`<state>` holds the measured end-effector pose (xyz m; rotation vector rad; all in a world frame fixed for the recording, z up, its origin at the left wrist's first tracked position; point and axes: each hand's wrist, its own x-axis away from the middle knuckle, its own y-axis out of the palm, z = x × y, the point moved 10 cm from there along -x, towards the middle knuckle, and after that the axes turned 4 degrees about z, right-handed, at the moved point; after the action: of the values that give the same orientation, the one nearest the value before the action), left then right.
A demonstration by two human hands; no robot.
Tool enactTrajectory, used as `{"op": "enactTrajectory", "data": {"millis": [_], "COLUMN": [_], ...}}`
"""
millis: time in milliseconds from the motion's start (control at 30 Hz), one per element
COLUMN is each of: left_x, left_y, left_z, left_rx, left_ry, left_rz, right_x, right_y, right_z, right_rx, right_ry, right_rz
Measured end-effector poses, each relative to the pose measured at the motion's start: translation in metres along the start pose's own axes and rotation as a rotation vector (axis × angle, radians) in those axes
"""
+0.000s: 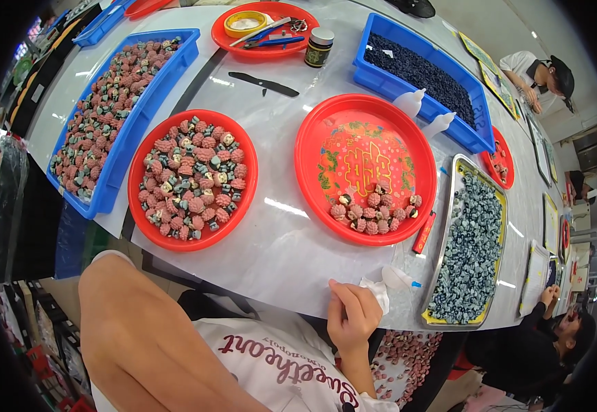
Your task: The person assembles small figurines by applying glue from a squeeze bottle onto the parts, attaching pieces to the figures by hand, and placing the assembled figurines onto trays.
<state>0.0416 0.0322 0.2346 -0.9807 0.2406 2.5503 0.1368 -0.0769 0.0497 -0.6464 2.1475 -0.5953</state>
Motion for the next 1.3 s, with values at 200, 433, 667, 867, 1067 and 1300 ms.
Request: {"op": "enactTrajectory", "data": {"millis": [200,433,667,867,1067,1300], "left_x": [0.003,0.004,-0.019,-0.017,-0.004,0.038], "left_y": [-0.011,-0.004,0.005,0.008,0.007,-0.029], "left_z": [0.021,0.009,0.005,0.001,-0.001,-0.081], "left_rx": [-0.261,-0.214,-0.275,-0.373,-0.393,-0.948], "left_ry": [0.307,0.016,0.015,0.054,0.072,-0.577], "left_rz": [0.066,0.042,-0.264,-0.31,-0.22,-0.274], "right_x": [-0.003,-0.003,-0.003,-0.004,-0.004,-0.006], "right_y": [-0.002,-0.001,-0.001,-0.001,0.0,0.001], "right_z": [0.0,-0.003,-0.003,-0.002,-0.001,-0.005], "right_rx": [0.013,0.001,0.016,0.014,0.021,0.009], "right_ry": [0.003,-0.009,-0.004,0.011,0.0,0.007], "right_rz": [0.012,0.007,0.006,-0.006,0.0,-0.005]}}
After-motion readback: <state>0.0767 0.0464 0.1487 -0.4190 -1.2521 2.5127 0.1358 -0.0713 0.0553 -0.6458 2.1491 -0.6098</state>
